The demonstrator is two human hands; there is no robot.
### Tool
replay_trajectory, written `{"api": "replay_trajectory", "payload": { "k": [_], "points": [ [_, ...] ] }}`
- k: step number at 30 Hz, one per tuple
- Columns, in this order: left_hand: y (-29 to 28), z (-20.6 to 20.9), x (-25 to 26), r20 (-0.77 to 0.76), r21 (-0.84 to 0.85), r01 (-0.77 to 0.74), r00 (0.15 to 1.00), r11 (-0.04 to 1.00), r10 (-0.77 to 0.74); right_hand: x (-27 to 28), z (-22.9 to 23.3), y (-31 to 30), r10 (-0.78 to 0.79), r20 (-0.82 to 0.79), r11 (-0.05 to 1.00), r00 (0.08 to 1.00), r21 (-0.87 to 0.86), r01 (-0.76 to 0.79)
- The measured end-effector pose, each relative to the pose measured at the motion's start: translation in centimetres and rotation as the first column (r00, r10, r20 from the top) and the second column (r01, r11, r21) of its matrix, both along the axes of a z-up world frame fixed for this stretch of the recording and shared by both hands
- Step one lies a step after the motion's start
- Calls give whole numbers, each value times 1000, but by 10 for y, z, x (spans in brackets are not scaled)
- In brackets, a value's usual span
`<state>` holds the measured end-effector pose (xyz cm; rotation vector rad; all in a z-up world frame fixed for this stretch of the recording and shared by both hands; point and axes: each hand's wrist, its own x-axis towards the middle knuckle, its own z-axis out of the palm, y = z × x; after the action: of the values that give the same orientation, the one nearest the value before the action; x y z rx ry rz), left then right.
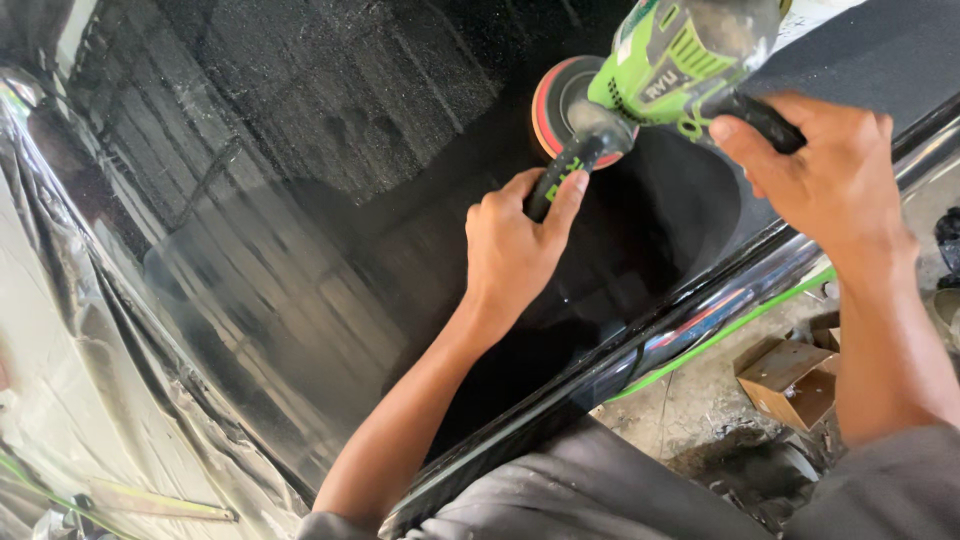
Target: The person polishes a black car hood using a rotary polisher, applying paste from a container by hand and moving the tool across the surface in circular motions.
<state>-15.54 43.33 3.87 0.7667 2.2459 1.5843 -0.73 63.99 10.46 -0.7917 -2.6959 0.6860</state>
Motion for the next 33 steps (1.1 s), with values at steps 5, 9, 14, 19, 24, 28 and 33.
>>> {"api": "replay_trajectory", "payload": {
  "k": [5,9,14,19,24,28,33],
  "points": [
    [9,-2,-28,-57,2,-28,998,1000,28,-31,4,5,60,-93,998,994,-15,-61],
    [15,-1,-43,-34,-15,-25,999,1000,25,-43,5,11,41,-97,997,994,-59,-47],
    [14,-1,-44,3,-13,-23,1000,1000,23,-40,-2,17,93,-90,993,992,-71,-99],
    [-4,-1,-41,19,-32,-42,999,999,43,-41,-6,9,118,-87,991,989,-44,-122],
    [-31,0,-41,53,-61,-99,993,993,102,-50,-12,-7,183,-82,983,980,0,-184],
    [-54,-1,-37,74,-59,-134,988,989,138,-56,-11,-26,242,-110,970,964,37,-239],
    [-77,-3,-34,76,-54,-157,984,986,161,-60,-14,-43,295,-105,954,950,91,-286]
  ]
}}
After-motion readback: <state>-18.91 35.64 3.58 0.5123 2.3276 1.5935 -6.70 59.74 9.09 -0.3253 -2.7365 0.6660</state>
